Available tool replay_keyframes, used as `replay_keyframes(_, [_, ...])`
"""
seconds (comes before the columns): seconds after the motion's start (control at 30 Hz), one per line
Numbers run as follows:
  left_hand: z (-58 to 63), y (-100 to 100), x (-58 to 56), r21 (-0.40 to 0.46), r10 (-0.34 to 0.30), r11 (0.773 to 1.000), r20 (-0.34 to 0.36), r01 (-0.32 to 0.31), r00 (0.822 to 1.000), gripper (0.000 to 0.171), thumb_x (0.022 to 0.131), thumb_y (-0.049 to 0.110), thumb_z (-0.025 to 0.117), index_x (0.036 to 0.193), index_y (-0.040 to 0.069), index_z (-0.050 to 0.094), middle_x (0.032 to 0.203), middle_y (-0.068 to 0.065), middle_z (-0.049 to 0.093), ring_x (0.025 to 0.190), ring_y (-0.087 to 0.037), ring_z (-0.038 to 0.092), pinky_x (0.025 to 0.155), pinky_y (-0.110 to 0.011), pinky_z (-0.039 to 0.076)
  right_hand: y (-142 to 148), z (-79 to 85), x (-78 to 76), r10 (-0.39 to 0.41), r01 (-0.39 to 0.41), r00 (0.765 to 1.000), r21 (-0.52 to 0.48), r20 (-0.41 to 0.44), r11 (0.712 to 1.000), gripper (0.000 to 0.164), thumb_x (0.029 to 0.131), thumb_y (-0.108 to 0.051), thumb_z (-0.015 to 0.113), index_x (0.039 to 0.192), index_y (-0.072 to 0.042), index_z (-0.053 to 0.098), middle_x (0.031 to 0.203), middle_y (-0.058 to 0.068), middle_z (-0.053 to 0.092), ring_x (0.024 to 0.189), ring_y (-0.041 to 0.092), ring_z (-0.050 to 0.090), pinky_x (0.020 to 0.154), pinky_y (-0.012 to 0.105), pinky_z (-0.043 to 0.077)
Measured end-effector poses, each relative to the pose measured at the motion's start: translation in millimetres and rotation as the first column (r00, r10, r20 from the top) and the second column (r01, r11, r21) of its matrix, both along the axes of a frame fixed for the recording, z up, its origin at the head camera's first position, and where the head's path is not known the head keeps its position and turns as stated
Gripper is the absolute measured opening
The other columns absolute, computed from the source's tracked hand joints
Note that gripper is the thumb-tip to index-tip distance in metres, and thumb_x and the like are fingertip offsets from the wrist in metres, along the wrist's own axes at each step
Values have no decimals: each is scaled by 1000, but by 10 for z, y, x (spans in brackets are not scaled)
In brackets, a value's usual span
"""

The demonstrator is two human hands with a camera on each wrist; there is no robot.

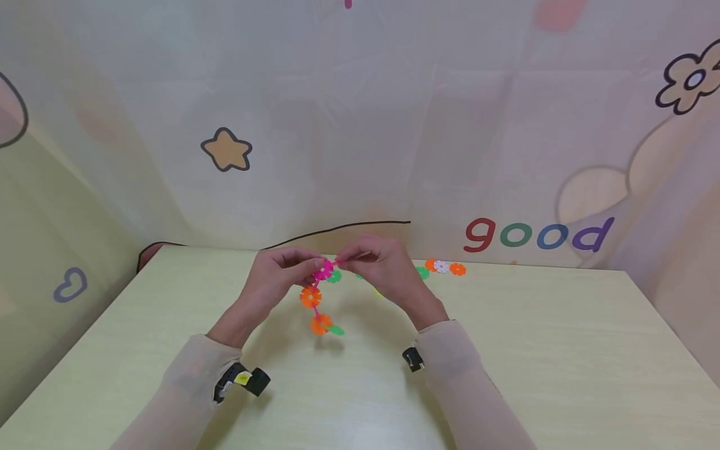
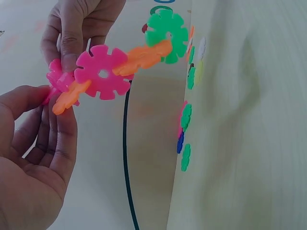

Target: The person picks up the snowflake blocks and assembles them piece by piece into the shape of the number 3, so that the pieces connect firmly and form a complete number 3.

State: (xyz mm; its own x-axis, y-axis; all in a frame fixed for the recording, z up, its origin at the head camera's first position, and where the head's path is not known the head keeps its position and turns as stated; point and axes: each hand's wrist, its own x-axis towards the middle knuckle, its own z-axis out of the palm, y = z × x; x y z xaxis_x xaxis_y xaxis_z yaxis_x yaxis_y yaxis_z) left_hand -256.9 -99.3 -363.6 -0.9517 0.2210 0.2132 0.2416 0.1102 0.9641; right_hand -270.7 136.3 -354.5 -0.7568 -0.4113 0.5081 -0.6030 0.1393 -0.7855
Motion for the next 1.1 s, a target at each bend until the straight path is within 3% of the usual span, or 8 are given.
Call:
replay_keyframes(0.33, [27,-4,30,-18,-12,1000,-20,12,1000,17,100,11,75,112,-1,79,95,-11,77,81,-24,74,78,-31,64,-86,-39,7,-4,3,1000,-72,-19,997,15,86,13,81,96,2,82,95,11,78,87,26,75,81,33,64])
replay_keyframes(0.6, [14,0,13,-13,2,1000,-22,-2,1000,18,101,13,76,111,-1,79,92,-10,75,79,-23,72,78,-30,63,-116,-46,29,-42,44,999,-93,29,995,14,88,11,80,96,1,82,96,11,77,87,25,74,81,33,63])
replay_keyframes(0.87, [-29,-4,-7,22,-68,997,-24,69,997,18,102,9,71,114,-4,76,99,-13,76,80,-24,74,80,-35,65,-98,-33,47,-68,69,997,-39,23,997,16,89,5,82,102,-3,83,98,6,76,90,24,73,83,34,63])
replay_keyframes(1.1, [-32,-1,-3,5,-78,997,-13,78,997,18,101,9,71,114,-3,77,99,-14,77,83,-29,74,81,-35,65,-101,-14,50,-107,105,993,48,45,993,22,91,2,82,113,0,79,103,5,77,93,25,77,84,34,64])
